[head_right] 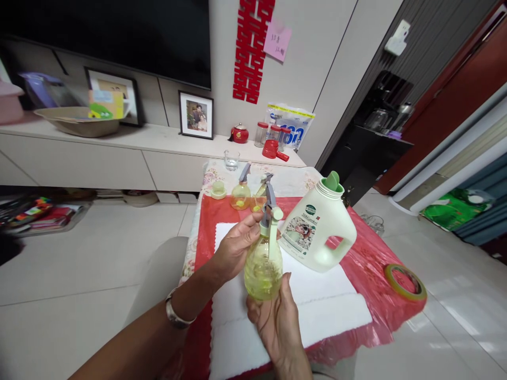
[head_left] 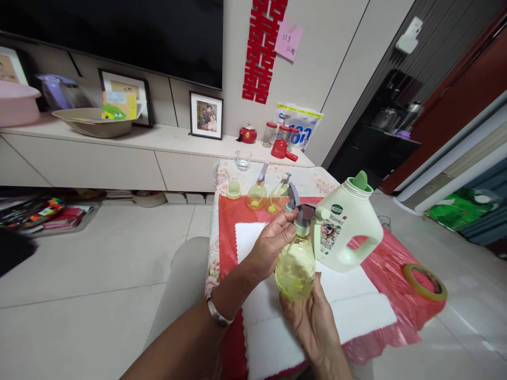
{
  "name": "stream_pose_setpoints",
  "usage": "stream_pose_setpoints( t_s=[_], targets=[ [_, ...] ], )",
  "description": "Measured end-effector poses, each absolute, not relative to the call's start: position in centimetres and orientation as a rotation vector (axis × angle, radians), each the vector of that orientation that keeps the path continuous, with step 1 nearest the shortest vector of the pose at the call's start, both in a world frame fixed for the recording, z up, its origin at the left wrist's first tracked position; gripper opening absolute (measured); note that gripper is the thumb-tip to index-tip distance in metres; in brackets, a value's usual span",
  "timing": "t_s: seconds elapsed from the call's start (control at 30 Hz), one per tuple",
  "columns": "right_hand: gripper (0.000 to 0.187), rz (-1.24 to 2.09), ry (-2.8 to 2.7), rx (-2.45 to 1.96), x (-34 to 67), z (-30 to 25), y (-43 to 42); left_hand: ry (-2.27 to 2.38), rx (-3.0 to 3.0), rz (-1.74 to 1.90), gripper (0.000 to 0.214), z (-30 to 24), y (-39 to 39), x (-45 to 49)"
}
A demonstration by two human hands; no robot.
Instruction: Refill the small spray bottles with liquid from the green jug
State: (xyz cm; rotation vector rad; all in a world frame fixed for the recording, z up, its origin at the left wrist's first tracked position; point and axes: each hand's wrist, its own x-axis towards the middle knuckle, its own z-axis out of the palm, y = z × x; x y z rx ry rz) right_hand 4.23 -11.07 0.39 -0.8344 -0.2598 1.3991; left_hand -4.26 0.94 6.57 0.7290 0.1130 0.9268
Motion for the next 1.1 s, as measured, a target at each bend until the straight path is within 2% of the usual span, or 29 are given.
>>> stream_pose_setpoints(
  t_s=[0.17,0.57,0.9,1.0,1.1],
  targets=[
    [0.052,1.435,-0.287,-0.715,4.3,0.3,-11.4,0.108,0.741,0.931,0.038,6.3,1.3,-4.3],
    [0.041,1.374,-0.471,-0.712,6.1,-0.7,-11.7,0.12,0.748,0.892,0.046,6.1,0.4,-3.5],
    [0.057,1.324,-0.468,-0.731,6.6,-0.6,-11.6,0.124,0.911,0.881,0.052,5.6,0.3,-3.4],
    [0.064,1.275,-0.447,-0.755,6.6,-0.4,-11.5,0.17,1.085,0.801,0.058,5.4,-0.1,-4.1],
    [0.055,1.242,-0.485,-0.795,6.3,-0.4,-11.6,0.202,1.134,0.683,0.073,5.0,-0.8,-4.5]
  ],
)
